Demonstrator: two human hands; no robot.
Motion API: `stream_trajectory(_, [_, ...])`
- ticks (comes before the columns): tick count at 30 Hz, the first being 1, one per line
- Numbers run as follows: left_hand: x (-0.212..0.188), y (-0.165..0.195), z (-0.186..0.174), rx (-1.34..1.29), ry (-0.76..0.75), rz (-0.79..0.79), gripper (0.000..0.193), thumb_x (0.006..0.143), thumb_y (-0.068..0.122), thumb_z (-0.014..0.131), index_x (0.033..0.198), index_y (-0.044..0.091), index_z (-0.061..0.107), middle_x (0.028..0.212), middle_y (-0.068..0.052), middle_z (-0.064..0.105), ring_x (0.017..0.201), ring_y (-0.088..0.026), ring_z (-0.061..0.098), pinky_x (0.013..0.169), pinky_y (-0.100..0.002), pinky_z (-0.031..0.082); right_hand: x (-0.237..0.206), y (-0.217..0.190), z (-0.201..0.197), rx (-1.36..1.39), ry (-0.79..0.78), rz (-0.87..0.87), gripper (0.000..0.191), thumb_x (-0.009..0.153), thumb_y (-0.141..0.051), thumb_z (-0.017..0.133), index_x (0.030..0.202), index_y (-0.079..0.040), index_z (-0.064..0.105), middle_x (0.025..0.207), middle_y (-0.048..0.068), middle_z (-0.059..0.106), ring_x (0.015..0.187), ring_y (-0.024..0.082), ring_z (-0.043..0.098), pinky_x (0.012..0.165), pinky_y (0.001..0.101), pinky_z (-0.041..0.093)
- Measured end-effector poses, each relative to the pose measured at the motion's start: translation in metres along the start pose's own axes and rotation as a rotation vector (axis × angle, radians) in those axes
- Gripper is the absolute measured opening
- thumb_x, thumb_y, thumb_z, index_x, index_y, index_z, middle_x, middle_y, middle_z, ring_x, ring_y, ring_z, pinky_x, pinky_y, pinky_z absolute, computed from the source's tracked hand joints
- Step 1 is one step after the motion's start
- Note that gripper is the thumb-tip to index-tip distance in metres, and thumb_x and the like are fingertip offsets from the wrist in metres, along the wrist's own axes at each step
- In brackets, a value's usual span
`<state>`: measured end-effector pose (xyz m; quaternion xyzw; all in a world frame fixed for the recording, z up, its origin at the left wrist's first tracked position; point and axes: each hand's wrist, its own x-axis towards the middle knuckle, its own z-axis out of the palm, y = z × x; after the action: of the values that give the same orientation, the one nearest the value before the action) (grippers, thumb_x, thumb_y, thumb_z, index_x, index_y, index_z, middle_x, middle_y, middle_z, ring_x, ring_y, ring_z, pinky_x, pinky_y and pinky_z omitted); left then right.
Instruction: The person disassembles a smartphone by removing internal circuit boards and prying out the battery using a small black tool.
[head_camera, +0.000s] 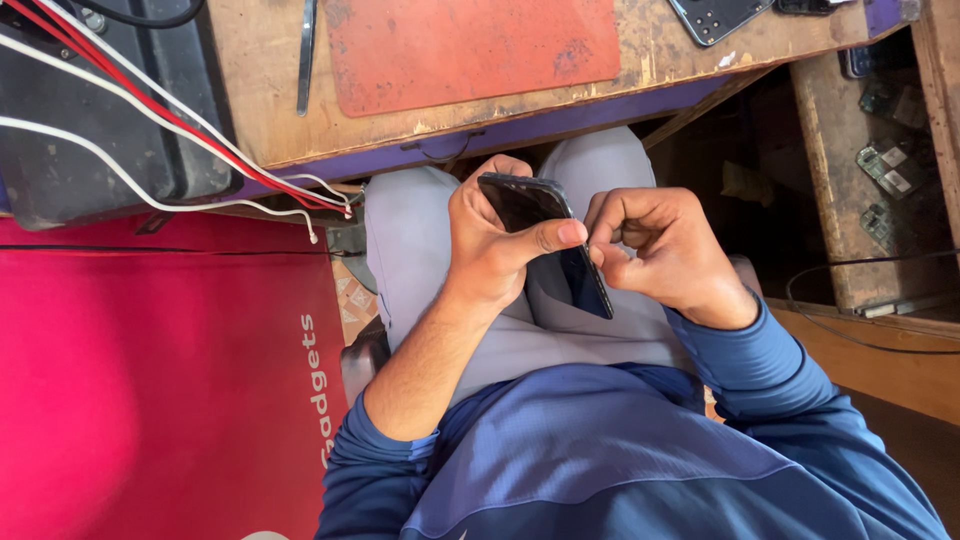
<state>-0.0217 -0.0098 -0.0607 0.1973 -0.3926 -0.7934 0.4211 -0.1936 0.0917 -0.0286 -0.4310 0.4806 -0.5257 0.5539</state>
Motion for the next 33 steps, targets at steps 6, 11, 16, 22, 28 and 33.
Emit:
stream_trajectory(6, [-0.0005,0.0,0.0005,-0.01,-0.007,0.003,0.049,0.07,0.001,0.096,0.097,0.006,0.055,0.086,-0.002,0.064,0.077,-0.008,0.059,0.068,-0.023,0.049,-0.0002,0.0005,-0.0004,-0.011,0.001,-0.007,0.01,0.085,0.013,0.061,0.084,0.003,0.062,0.088,0.004,0.062,0.076,0.005,0.053,0.067,0.0206,0.045])
stream_trajectory(11, [-0.0002,0.0009,0.0007,-0.018,-0.009,-0.002,0.049,0.069,0.0,0.095,0.097,0.006,0.055,0.085,-0.002,0.064,0.076,-0.008,0.06,0.067,-0.023,0.049,0.0003,0.0017,-0.0005,-0.015,-0.001,-0.012,0.01,0.085,0.013,0.061,0.084,0.004,0.063,0.087,0.004,0.063,0.075,0.006,0.054,0.067,0.0207,0.045])
stream_trajectory(16, [-0.0008,0.0008,0.0006,-0.019,-0.013,0.005,0.049,0.07,-0.001,0.095,0.096,0.006,0.055,0.086,-0.002,0.064,0.077,-0.008,0.06,0.068,-0.023,0.049,-0.0004,0.0018,-0.0003,-0.008,0.006,-0.007,0.01,0.086,0.013,0.061,0.084,0.003,0.062,0.087,0.004,0.063,0.075,0.006,0.053,0.067,0.0206,0.044])
stream_trajectory(22, [-0.0009,0.0003,0.0012,-0.016,-0.014,0.007,0.048,0.07,-0.001,0.095,0.097,0.006,0.055,0.086,-0.002,0.064,0.077,-0.008,0.06,0.068,-0.023,0.049,-0.0009,0.0007,-0.0008,-0.013,-0.003,-0.014,0.01,0.086,0.013,0.062,0.085,0.003,0.062,0.089,0.004,0.063,0.077,0.006,0.054,0.068,0.0208,0.045])
stream_trajectory(28, [-0.0008,0.0009,0.0009,-0.02,-0.011,0.0,0.049,0.07,-0.001,0.095,0.097,0.006,0.055,0.086,-0.003,0.066,0.077,-0.009,0.061,0.068,-0.023,0.05,-0.0015,-0.0001,-0.001,-0.024,-0.005,-0.011,0.01,0.086,0.013,0.062,0.085,0.003,0.062,0.089,0.004,0.062,0.077,0.006,0.054,0.068,0.0211,0.045])
stream_trajectory(33, [-0.0005,0.001,0.0011,-0.014,-0.002,0.001,0.05,0.069,-0.001,0.095,0.098,0.005,0.055,0.087,-0.003,0.065,0.078,-0.008,0.061,0.069,-0.023,0.051,-0.0018,0.0001,-0.0007,-0.01,-0.007,-0.01,0.01,0.086,0.013,0.062,0.085,0.003,0.063,0.088,0.004,0.062,0.076,0.006,0.053,0.067,0.0212,0.045])
